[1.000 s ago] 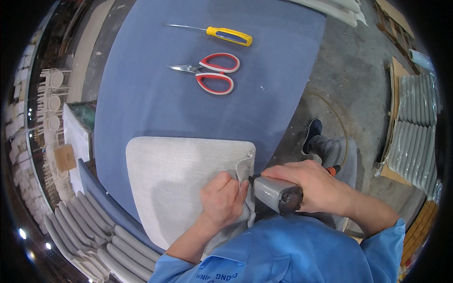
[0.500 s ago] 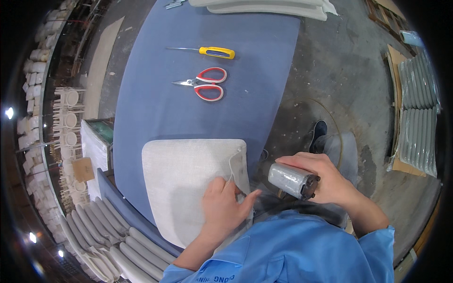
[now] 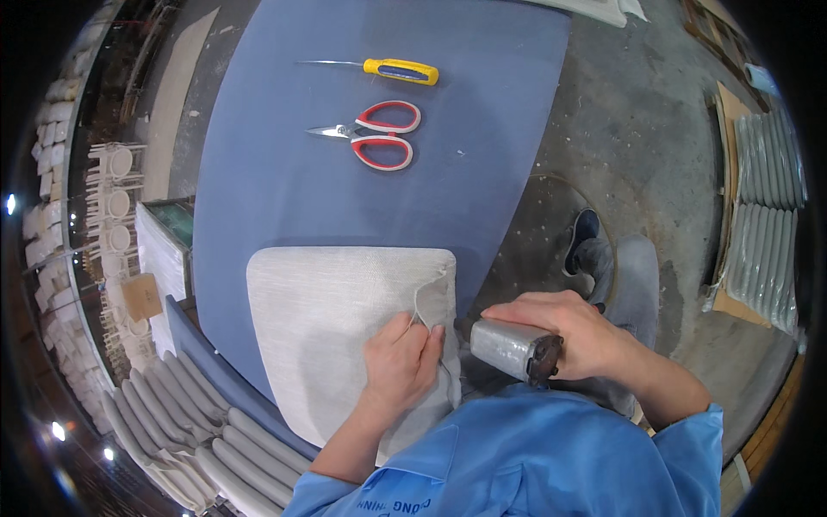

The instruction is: The person uses a staple gun to attach a white fabric cover to a cushion. They repeatedly pull the fabric taut and fire staples along the edge, then trim excess fabric with a yellow utility knife and scissors.

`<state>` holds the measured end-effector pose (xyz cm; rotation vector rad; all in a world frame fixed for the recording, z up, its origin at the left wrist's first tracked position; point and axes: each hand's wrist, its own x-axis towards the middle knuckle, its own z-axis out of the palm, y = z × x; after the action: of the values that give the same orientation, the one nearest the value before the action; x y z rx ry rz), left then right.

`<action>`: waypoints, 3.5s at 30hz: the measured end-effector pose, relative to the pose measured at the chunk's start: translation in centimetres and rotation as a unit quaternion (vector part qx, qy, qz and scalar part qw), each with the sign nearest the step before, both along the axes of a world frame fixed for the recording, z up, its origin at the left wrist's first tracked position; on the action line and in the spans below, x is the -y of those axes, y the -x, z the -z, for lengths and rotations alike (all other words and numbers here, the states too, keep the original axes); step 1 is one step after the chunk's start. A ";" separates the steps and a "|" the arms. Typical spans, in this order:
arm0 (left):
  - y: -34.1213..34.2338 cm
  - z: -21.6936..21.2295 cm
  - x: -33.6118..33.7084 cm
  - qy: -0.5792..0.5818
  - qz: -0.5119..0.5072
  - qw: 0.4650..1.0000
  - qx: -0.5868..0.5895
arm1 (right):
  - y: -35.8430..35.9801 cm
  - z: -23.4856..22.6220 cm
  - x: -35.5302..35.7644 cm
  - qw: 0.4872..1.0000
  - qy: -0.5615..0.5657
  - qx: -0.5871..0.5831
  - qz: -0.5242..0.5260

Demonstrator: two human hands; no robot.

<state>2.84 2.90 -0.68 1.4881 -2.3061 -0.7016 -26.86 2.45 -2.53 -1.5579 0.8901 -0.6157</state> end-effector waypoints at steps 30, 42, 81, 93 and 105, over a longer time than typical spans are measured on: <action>0.2 1.0 0.0 0.028 -0.031 0.998 -0.042 | -2.3 -3.0 2.4 0.992 -0.033 -0.108 -0.054; 1.4 -1.4 -1.5 0.030 -0.062 0.997 0.043 | -0.2 -1.5 0.0 0.997 0.050 0.011 0.059; 0.6 0.5 -2.1 -0.001 -0.110 0.991 -0.078 | -1.2 -1.2 2.0 0.997 -0.038 -0.032 -0.056; 0.3 0.7 -1.9 0.001 -0.096 0.993 -0.075 | -2.0 -2.2 2.6 0.994 -0.034 -0.075 -0.067; 1.1 1.1 -2.3 -0.001 -0.106 0.993 -0.049 | -2.8 -2.6 3.0 0.987 -0.018 -0.131 -0.089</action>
<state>1.77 5.17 -1.74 1.6304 -2.0392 -0.6998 -24.07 -0.55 0.04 -1.6890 0.9387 -0.2699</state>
